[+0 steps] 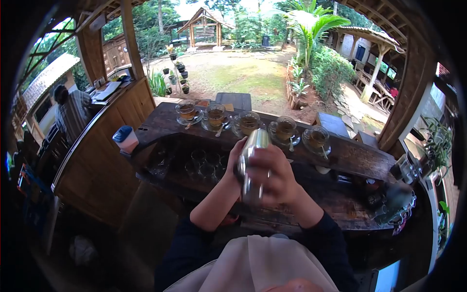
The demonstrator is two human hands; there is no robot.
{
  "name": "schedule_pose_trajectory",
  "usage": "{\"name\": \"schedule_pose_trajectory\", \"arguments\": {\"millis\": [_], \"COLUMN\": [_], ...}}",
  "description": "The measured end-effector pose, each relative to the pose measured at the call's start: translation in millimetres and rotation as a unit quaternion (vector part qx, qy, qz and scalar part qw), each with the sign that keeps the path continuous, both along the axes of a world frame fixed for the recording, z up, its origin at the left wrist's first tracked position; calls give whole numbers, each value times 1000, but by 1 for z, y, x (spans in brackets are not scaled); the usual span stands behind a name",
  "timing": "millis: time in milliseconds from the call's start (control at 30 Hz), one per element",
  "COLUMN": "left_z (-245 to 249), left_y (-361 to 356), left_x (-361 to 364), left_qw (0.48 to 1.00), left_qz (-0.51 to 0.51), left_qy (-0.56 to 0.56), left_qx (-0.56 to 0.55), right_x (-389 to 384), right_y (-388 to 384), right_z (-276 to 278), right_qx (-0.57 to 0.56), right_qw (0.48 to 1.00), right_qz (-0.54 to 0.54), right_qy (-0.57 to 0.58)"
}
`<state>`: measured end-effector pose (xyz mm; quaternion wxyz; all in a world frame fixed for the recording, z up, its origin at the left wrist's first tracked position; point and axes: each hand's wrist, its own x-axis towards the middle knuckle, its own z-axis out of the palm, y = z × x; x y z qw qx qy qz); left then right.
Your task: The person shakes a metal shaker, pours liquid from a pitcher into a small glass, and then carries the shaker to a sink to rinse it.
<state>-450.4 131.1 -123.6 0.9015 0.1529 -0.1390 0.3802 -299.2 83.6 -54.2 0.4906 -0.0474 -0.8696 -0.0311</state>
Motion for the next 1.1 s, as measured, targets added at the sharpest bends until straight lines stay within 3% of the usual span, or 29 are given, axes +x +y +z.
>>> {"name": "schedule_pose_trajectory", "arguments": {"millis": [67,100,133,200,233,267,300,333,400,433,467,500,533,567,600,633,667,733,767,800,833,900,933,1000,1033,1067,1100], "left_z": [10,16,36,68,85,92,99,104,106,90,114,110,121,130,133,138,142,152,161,169,171,180,182,154,153,173,176], "left_y": [-2,-6,-10,-30,-44,-48,-50,-52,-45,-9,-21,-14,-17,-21,-29,-33,-38,-64,-81,-94,-95,-83,-56,-11,-16,-45,-52], "left_x": [34,47,52,57,66,81,101,118,146,168,183,205,226,245,258,267,276,312,336,355,368,396,421,477,496,495,503], "left_qw": [982,975,977,969,961,961,937,870,913,938,936,967,980,966,966,982,977,966,909,796,795,901,940,862,813,904,923], "left_qz": [141,174,168,117,140,135,169,195,131,102,140,100,56,67,61,-18,-100,14,139,257,252,143,16,128,244,105,56], "left_qy": [45,97,98,219,206,204,76,-57,23,118,233,214,191,247,250,173,93,149,43,-69,-74,72,121,92,159,176,146], "left_qx": [-116,-101,-88,21,122,125,296,450,386,308,222,101,-17,-26,-19,77,165,212,391,543,546,402,317,481,504,375,352], "right_x": [15,28,44,76,91,96,111,126,156,173,195,213,225,238,257,270,283,295,310,326,342,390,418,448,463,467,473], "right_y": [7,0,-14,-59,-83,-101,-105,-104,-94,-89,-73,-59,-53,-54,-65,-84,-106,-153,-160,-166,-170,-169,-155,-146,-138,-145,-166], "right_z": [7,14,28,55,65,62,67,72,83,82,92,91,95,98,99,112,119,115,120,126,131,133,137,144,138,140,146], "right_qx": [-261,-254,-173,10,116,233,343,343,432,333,294,156,18,-123,-118,55,220,374,378,502,613,430,385,191,65,55,182], "right_qw": [959,960,982,1000,991,972,936,936,896,939,941,964,984,981,980,980,945,905,902,845,769,878,889,903,937,950,923], "right_qz": [-50,-57,-31,-7,-6,-3,66,61,60,-15,-87,-152,-153,-151,-159,-173,-184,-118,-126,-60,8,-123,-190,-371,-343,-304,-337], "right_qy": [100,103,73,-16,-72,-29,-52,-55,-82,-88,-142,-150,-84,-12,-6,-80,-156,-163,-166,-175,-182,-169,-159,-101,-17,31,-30]}}
